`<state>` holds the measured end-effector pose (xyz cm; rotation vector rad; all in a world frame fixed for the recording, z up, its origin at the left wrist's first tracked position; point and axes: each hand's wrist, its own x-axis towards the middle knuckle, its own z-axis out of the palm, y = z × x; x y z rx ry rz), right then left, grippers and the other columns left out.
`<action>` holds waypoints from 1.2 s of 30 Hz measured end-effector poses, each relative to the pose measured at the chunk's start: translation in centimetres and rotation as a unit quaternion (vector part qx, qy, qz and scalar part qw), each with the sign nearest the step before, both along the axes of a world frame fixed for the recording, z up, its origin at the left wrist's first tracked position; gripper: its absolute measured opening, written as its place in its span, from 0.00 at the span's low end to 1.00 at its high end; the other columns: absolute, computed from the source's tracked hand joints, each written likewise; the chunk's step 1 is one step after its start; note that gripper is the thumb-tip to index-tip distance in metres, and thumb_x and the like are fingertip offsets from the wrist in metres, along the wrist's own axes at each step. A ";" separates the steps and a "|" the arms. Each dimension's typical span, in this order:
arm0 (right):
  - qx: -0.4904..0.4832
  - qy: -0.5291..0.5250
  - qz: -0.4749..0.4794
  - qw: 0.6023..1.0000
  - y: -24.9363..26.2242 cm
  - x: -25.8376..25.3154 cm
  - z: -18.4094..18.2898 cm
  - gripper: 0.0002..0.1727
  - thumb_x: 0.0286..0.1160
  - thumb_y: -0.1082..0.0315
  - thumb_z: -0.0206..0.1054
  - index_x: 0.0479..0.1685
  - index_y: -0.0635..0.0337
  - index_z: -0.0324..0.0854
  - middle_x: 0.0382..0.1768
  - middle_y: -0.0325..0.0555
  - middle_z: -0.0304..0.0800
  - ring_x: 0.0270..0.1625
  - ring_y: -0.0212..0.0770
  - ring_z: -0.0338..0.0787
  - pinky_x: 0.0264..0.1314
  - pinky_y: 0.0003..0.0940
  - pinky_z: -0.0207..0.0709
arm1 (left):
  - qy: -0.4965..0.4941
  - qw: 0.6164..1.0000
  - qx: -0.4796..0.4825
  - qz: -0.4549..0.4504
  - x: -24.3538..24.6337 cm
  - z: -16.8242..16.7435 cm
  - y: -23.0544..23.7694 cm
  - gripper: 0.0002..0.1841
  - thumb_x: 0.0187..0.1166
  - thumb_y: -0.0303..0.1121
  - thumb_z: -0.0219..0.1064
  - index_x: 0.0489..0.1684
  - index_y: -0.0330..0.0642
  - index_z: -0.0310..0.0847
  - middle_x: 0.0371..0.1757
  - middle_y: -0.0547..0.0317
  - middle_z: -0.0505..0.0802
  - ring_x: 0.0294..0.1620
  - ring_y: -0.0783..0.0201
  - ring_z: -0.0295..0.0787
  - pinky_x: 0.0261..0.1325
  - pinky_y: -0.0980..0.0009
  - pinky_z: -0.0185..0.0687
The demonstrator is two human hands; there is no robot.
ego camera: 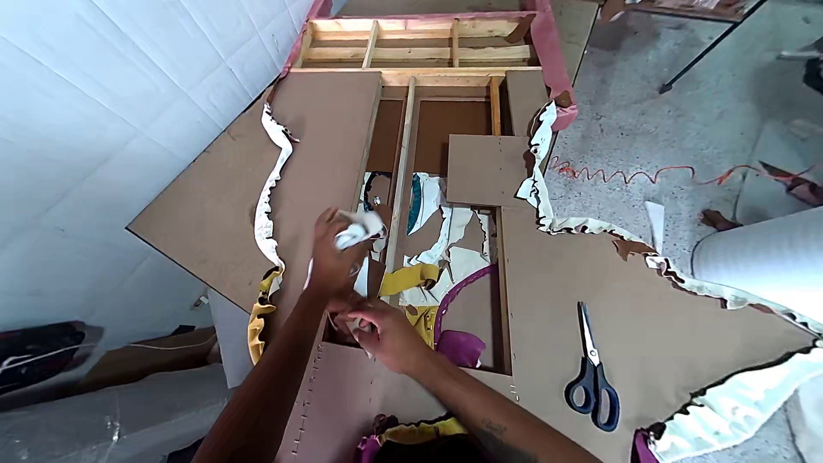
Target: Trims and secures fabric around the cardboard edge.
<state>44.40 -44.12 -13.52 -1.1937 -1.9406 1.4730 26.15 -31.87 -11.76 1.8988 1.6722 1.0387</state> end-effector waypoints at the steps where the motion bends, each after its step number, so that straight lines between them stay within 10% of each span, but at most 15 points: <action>1: -0.007 0.028 -0.024 0.999 -0.4 0.2 0.0 0.17 0.81 0.54 0.67 0.66 0.40 0.87 0.61 0.34 0.87 0.51 0.29 0.90 0.54 0.32 0.89 | -0.001 0.999 -0.028 -0.031 1.0 -1.4 1.8 0.24 0.68 0.45 0.81 0.62 0.46 0.87 0.93 0.52 0.63 0.92 0.54 0.60 0.88 0.50 0.69; 4: -0.002 0.057 -0.085 0.995 -1.1 2.2 -0.4 0.16 0.79 0.56 0.70 0.64 0.41 0.88 0.64 0.31 0.86 0.51 0.29 0.90 0.50 0.32 0.90 | 0.046 0.984 -0.140 -0.101 3.6 -4.9 6.0 0.31 0.69 0.49 0.81 0.71 0.50 0.81 0.90 0.54 0.70 0.85 0.55 0.73 0.82 0.47 0.76; 7: 0.003 0.071 -0.130 0.989 -1.6 5.9 -1.2 0.14 0.79 0.59 0.71 0.60 0.43 0.89 0.60 0.32 0.89 0.51 0.31 0.91 0.52 0.35 0.92 | 0.065 0.981 -0.161 -0.088 3.7 -4.7 5.9 0.24 0.69 0.45 0.81 0.63 0.49 0.85 0.57 0.55 0.93 0.59 0.57 0.91 0.66 0.45 0.87; 11: -0.025 0.074 -0.209 0.975 -3.4 10.4 -3.0 0.11 0.79 0.60 0.71 0.56 0.43 0.90 0.52 0.33 0.92 0.46 0.33 0.92 0.48 0.35 0.92 | 0.111 0.957 -0.249 -0.104 0.9 -2.0 -1.4 0.22 0.67 0.47 0.81 0.57 0.49 0.88 0.50 0.53 0.94 0.53 0.54 0.92 0.60 0.42 0.88; 16: -0.017 0.039 -0.200 0.979 -5.1 10.9 -3.3 0.09 0.80 0.57 0.69 0.52 0.42 0.91 0.46 0.29 0.91 0.42 0.29 0.91 0.44 0.31 0.91 | 0.298 0.833 -0.428 -0.184 0.4 -0.6 -10.3 0.23 0.71 0.51 0.76 0.59 0.47 0.87 0.53 0.49 0.93 0.58 0.47 0.90 0.64 0.41 0.84; 21: 0.031 0.011 -0.116 0.993 -6.3 8.9 -3.3 0.12 0.83 0.52 0.66 0.54 0.40 0.91 0.46 0.26 0.90 0.42 0.24 0.88 0.45 0.27 0.87 | 0.183 0.746 -0.588 -0.255 -0.3 1.2 -9.2 0.28 0.85 0.62 0.57 0.47 0.41 0.84 0.29 0.52 0.90 0.27 0.58 0.90 0.36 0.55 0.90; 28: 0.086 -0.034 -0.133 0.987 -6.9 8.7 -4.2 0.12 0.83 0.50 0.64 0.50 0.39 0.91 0.42 0.25 0.89 0.42 0.22 0.87 0.47 0.27 0.86 | 0.245 0.668 -0.644 -0.282 2.4 0.2 -7.7 0.32 0.78 0.66 0.61 0.32 0.39 0.82 0.25 0.54 0.81 0.27 0.59 0.78 0.35 0.53 0.76; 31: 0.028 -0.032 -0.162 0.986 -5.9 8.6 -3.5 0.17 0.80 0.50 0.66 0.63 0.40 0.86 0.48 0.28 0.90 0.44 0.26 0.89 0.49 0.31 0.88 | 0.273 0.692 -0.590 -0.313 1.9 1.3 -8.2 0.37 0.78 0.69 0.61 0.40 0.35 0.85 0.33 0.47 0.89 0.36 0.52 0.88 0.45 0.44 0.84; 36: 0.076 -0.125 -0.230 0.962 -0.8 8.5 -2.1 0.31 0.71 0.58 0.74 0.78 0.40 0.77 0.74 0.45 0.77 0.51 0.43 0.91 0.47 0.48 0.91 | 0.277 0.893 -0.303 -0.185 -0.6 4.7 -10.7 0.31 0.70 0.61 0.74 0.72 0.60 0.85 0.73 0.63 0.86 0.77 0.57 0.79 0.78 0.47 0.77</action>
